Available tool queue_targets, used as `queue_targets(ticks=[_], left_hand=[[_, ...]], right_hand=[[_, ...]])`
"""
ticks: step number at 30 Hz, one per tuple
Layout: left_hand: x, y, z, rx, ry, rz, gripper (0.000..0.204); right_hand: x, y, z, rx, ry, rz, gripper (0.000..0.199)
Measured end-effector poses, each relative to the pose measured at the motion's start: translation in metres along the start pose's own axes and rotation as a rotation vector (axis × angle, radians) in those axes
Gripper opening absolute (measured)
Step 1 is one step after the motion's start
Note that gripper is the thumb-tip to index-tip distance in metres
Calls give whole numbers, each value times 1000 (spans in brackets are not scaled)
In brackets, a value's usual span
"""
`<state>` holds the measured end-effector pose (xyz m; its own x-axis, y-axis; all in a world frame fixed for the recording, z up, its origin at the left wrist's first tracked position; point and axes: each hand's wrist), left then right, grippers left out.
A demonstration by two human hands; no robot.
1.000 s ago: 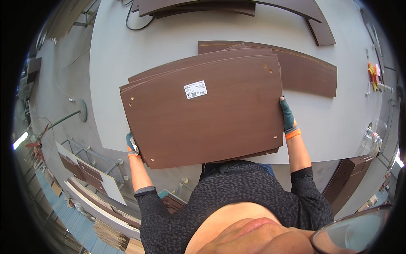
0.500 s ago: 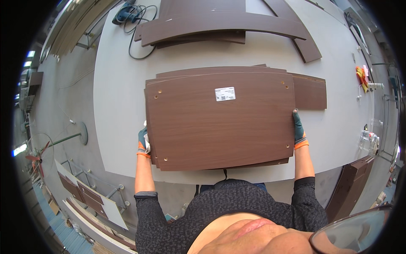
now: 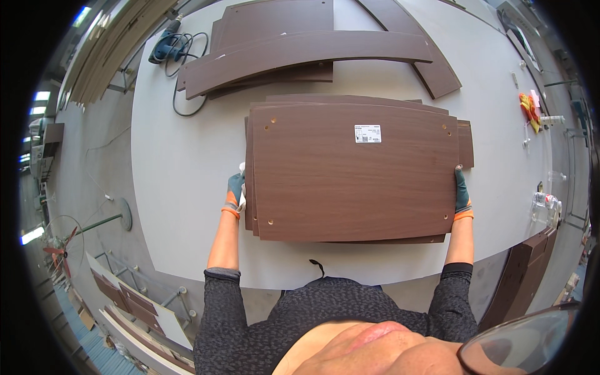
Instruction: The person wipes the surface of several brown wood panels with a white cloth. They move between panels, wipe each one, and occasionally reposition the panels on the workbench.
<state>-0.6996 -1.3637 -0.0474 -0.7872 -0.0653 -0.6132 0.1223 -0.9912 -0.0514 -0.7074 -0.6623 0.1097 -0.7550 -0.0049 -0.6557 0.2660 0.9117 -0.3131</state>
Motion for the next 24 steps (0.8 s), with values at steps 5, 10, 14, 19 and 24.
queue_targets(ticks=[5,10,14,19,24], left_hand=[[-17,38,17,366,-27,132,55],[-38,-55,85,505,-79,481,56],[-44,4,49,710,-176,808,58],[-44,0,27,862,-343,997,48],[-35,-6,28,777,-463,971,39]], right_hand=[[21,-7,3,-30,-12,-45,73],[28,18,-42,-964,377,501,54],[46,-141,-71,-1323,1080,447,44],[130,-317,-71,-1578,1363,7,62],[202,-463,-25,-2206,1124,-186,104]])
Point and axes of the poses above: each hand's wrist, its own x-axis towards the middle knuckle, its own y-axis out of the back of the hand, z = x × y, and after that the axes turned 6 degrees about -z, right-handed
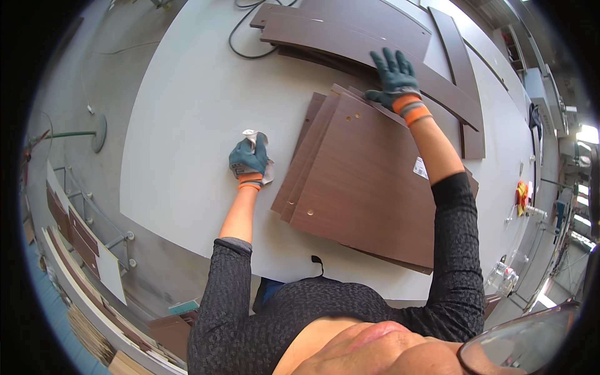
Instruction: The person wipes the surface of several brown wood panels with a white cloth. They move between panels, wipe each one, and occasionally reposition the panels on the workbench.
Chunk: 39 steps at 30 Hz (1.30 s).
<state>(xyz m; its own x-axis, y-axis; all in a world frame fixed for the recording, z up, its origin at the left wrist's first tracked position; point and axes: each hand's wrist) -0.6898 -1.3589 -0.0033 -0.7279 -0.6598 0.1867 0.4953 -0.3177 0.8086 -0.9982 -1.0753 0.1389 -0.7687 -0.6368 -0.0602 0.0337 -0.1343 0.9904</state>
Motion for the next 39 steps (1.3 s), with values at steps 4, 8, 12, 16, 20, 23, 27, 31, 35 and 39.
queue_targets(ticks=[4,8,12,16,20,23,27,31,35,39], left_hand=[[0,5,-4,-22,-29,22,34],[3,9,-5,-59,-46,9,34],[3,8,-10,-52,-54,0,33],[6,4,-10,-81,-75,17,34],[4,3,-13,-101,-97,19,34],[5,7,-13,-79,-70,-5,35],[5,6,-11,-83,-88,29,34],[6,4,-9,-96,-109,62,33],[4,4,-12,-78,-75,56,33],[4,4,-7,-69,-70,45,32]], right_hand=[[64,7,-38,-146,-38,-111,114],[75,-13,-36,-233,-20,-221,116],[78,-44,-29,-216,32,-31,115],[76,-63,-31,-325,62,116,99],[74,-55,-15,-284,106,226,96],[76,-23,-1,-195,155,214,99],[75,2,19,-147,189,193,108],[83,29,45,-73,210,170,117],[94,55,51,-17,245,104,103],[98,66,57,87,188,30,106]])
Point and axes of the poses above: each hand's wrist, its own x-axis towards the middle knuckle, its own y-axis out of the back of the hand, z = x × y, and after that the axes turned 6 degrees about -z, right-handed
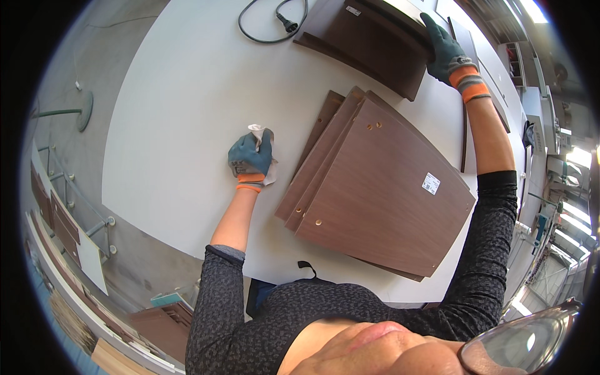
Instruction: The person wipes the surface of several brown wood panels with a white cloth. They move between panels, wipe each one, and occasionally reposition the panels on the workbench.
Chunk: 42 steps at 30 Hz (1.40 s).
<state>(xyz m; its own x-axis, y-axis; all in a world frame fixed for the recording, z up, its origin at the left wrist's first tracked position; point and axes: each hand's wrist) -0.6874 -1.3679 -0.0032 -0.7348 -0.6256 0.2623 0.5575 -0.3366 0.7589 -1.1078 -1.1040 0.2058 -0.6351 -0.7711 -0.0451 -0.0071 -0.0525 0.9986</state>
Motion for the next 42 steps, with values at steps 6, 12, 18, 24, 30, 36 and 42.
queue_targets(ticks=[6,12,18,24,30,36,42], left_hand=[[-2,-1,-3,27,1,-1,32],[-3,-2,-3,43,7,-11,35],[0,-2,0,35,15,-19,35],[5,-3,4,-14,79,-151,46],[0,33,6,-97,123,-110,43],[-4,95,34,-353,489,-487,50],[-171,191,26,-627,746,-254,45]], right_hand=[[7,30,6,-236,21,-80,95],[6,-14,2,-78,71,39,96],[-30,-92,-53,-368,114,268,68],[-25,-136,-38,-456,55,117,66],[-39,-96,-54,-121,-56,5,84],[-70,-4,-140,74,114,42,64],[-133,9,-264,336,473,102,55]])
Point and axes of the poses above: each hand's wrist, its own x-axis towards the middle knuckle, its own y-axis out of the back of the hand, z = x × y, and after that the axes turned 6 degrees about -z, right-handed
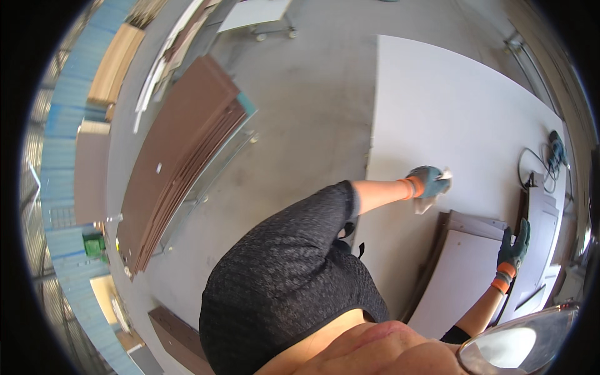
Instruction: The person wipes the surface of several brown wood panels with a white cloth. They move between panels, wipe each one, and occasionally reposition the panels on the workbench.
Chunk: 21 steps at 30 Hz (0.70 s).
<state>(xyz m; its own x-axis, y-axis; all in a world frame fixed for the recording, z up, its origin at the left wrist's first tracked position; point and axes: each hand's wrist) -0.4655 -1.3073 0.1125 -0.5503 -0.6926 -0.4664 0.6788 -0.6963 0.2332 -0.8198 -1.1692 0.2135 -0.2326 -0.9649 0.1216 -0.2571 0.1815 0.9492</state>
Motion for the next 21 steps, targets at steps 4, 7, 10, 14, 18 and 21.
queue_targets(ticks=[4,7,10,14,18,21], left_hand=[[-141,42,-192,-20,249,202,54],[-261,77,-336,-51,327,497,44],[-392,133,-467,-83,713,642,47],[-448,159,-474,-386,976,698,47],[-494,184,-529,-580,1045,802,39],[-505,212,-567,-527,810,782,32]], right_hand=[[-51,-49,-94,45,222,-38,54],[-74,-71,-166,178,243,-104,53],[-93,-111,-246,418,182,-192,51],[-90,-129,-337,271,394,-213,49],[-91,-192,-462,392,466,-417,46],[-79,-253,-546,383,467,-613,48]])
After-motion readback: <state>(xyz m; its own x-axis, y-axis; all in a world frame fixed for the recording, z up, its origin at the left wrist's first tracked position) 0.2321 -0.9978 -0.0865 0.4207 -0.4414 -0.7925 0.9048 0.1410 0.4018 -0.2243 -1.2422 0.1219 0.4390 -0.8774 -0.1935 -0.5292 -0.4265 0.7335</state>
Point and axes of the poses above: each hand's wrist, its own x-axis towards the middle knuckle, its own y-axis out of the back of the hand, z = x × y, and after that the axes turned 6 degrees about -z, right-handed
